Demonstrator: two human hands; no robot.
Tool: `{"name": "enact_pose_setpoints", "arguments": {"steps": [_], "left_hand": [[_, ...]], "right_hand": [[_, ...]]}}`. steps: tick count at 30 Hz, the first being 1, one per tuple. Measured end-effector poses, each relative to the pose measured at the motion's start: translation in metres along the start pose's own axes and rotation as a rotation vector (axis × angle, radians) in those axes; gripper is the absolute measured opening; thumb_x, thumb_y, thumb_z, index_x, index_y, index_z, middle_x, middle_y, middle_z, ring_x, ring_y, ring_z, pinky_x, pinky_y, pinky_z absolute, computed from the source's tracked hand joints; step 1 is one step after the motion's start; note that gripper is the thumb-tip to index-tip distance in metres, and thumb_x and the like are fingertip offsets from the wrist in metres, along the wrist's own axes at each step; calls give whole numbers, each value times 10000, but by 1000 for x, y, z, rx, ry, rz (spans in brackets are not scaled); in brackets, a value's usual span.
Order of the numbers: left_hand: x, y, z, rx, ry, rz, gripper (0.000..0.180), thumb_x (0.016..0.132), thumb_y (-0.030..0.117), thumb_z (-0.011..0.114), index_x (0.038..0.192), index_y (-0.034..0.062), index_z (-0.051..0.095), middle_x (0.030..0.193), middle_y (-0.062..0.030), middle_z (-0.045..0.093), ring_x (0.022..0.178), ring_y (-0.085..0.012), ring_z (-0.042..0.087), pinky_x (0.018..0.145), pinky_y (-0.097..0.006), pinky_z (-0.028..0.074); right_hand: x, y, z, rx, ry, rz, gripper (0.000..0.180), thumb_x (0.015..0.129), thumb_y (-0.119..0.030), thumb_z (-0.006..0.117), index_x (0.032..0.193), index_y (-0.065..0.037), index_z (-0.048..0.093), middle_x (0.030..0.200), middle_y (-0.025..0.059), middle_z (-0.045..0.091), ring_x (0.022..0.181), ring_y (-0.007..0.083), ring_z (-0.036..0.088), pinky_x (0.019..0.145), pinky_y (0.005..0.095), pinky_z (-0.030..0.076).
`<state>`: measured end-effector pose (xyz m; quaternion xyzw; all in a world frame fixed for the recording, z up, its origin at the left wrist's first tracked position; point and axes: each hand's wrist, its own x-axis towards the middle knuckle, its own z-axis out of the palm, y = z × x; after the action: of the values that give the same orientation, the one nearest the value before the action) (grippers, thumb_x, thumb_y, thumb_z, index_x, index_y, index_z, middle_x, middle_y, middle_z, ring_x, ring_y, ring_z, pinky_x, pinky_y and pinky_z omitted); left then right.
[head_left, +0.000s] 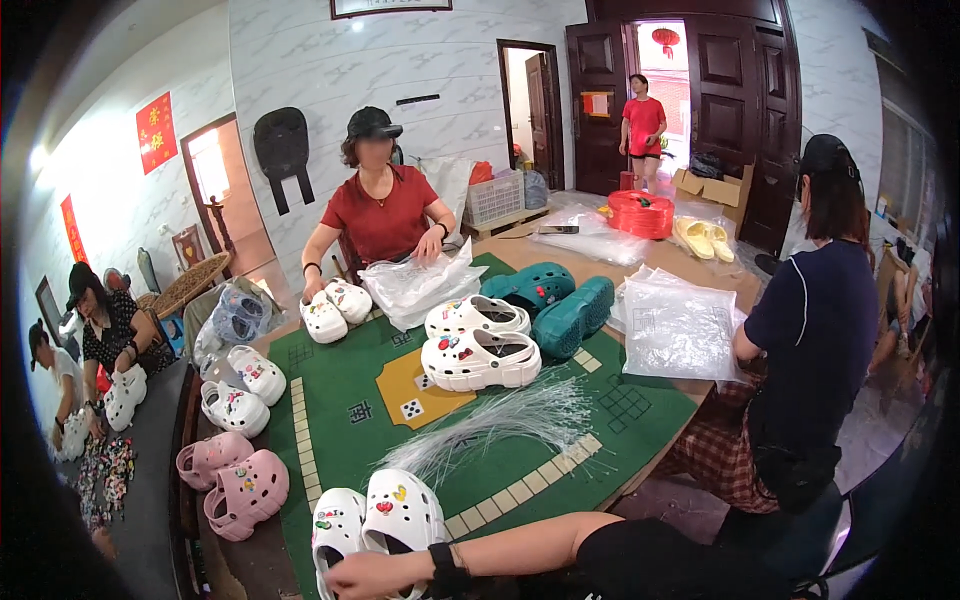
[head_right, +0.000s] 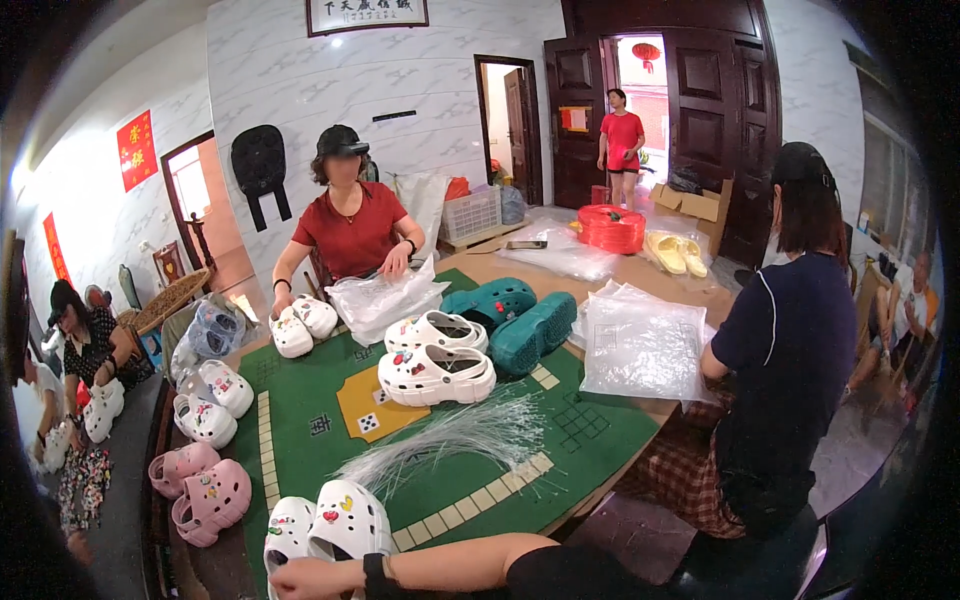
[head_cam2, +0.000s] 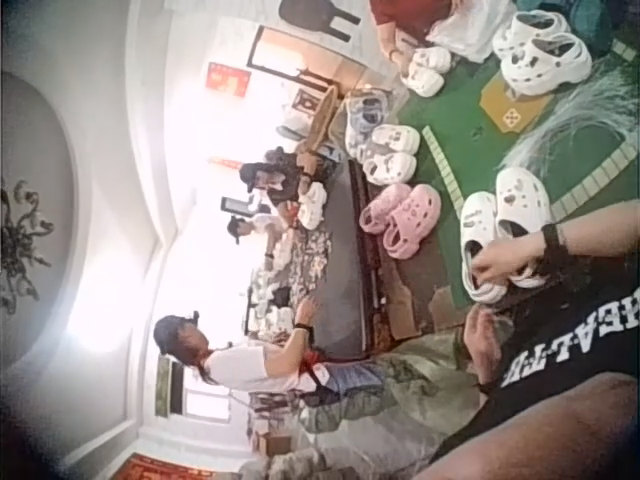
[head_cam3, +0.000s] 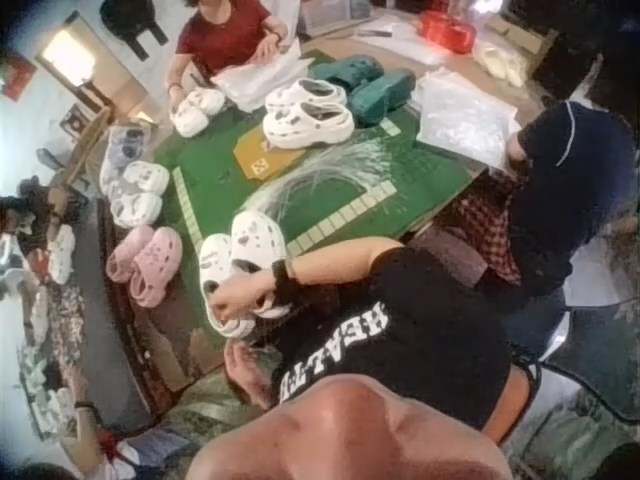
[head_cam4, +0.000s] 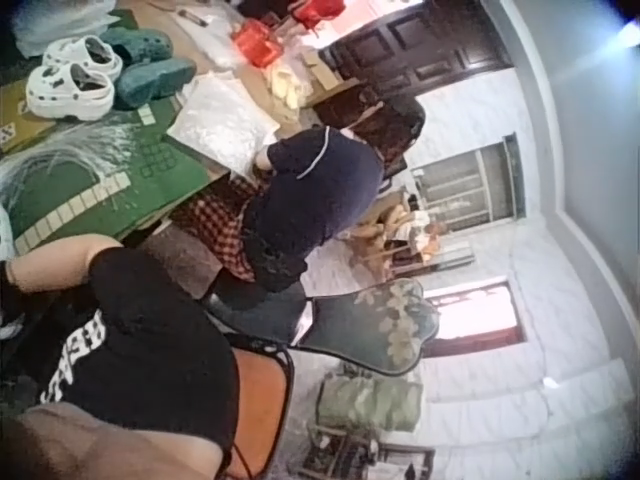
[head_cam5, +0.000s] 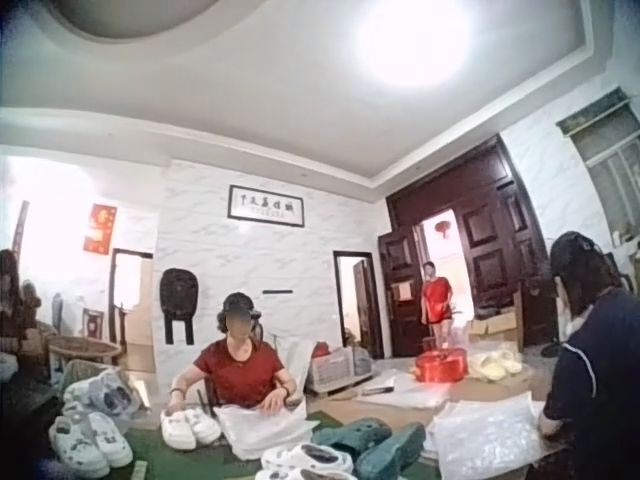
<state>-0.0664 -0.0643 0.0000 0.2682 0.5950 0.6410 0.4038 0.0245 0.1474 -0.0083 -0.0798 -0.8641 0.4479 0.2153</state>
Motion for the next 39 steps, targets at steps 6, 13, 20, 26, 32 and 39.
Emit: {"name": "enact_pose_setpoints", "arguments": {"steps": [6,13,20,26,32,39], "left_hand": [[10,19,21,40,-73,-43,288,1015,172,556,1234,-14,584,853,-1,571,658,-65,453,599,-235,398],[48,5,48,-188,47,-42,248,919,79,632,1148,-9,597,917,-114,667,546,-125,539,476,-244,379],[44,5,52,-198,80,-21,186,968,32,561,1146,-16,585,838,-55,661,475,-30,439,403,-180,286],[43,-4,47,-215,79,53,222,939,-19,554,1159,-8,527,881,-51,664,480,-23,432,386,-183,284],[45,-5,44,-210,52,18,183,938,-6,572,1118,-5,536,909,-64,678,464,-24,435,379,-182,290],[44,1,47,-188,62,25,135,952,28,586,1079,-5,550,860,-90,701,423,-41,430,366,-189,287]], "right_hand": [[11,-4,-3,631,-22,200,223,902,-223,642,837,-48,518,631,29,559,457,109,515,405,289,386],[-1,3,-16,333,50,77,152,873,-147,635,975,-38,660,835,46,680,777,127,629,722,287,494],[2,-36,-40,-92,-169,79,178,863,-147,639,997,-57,714,814,119,713,731,274,693,690,373,530],[-5,-45,-33,-312,-138,74,176,876,-170,618,992,-73,708,839,137,707,784,349,679,698,436,529],[-8,-36,-34,-280,-132,-46,108,872,-111,585,924,-46,655,808,165,673,782,376,659,667,467,512],[-13,-35,-38,-170,-110,-87,129,901,-135,605,968,-40,660,857,158,678,789,356,664,686,424,520]]}}
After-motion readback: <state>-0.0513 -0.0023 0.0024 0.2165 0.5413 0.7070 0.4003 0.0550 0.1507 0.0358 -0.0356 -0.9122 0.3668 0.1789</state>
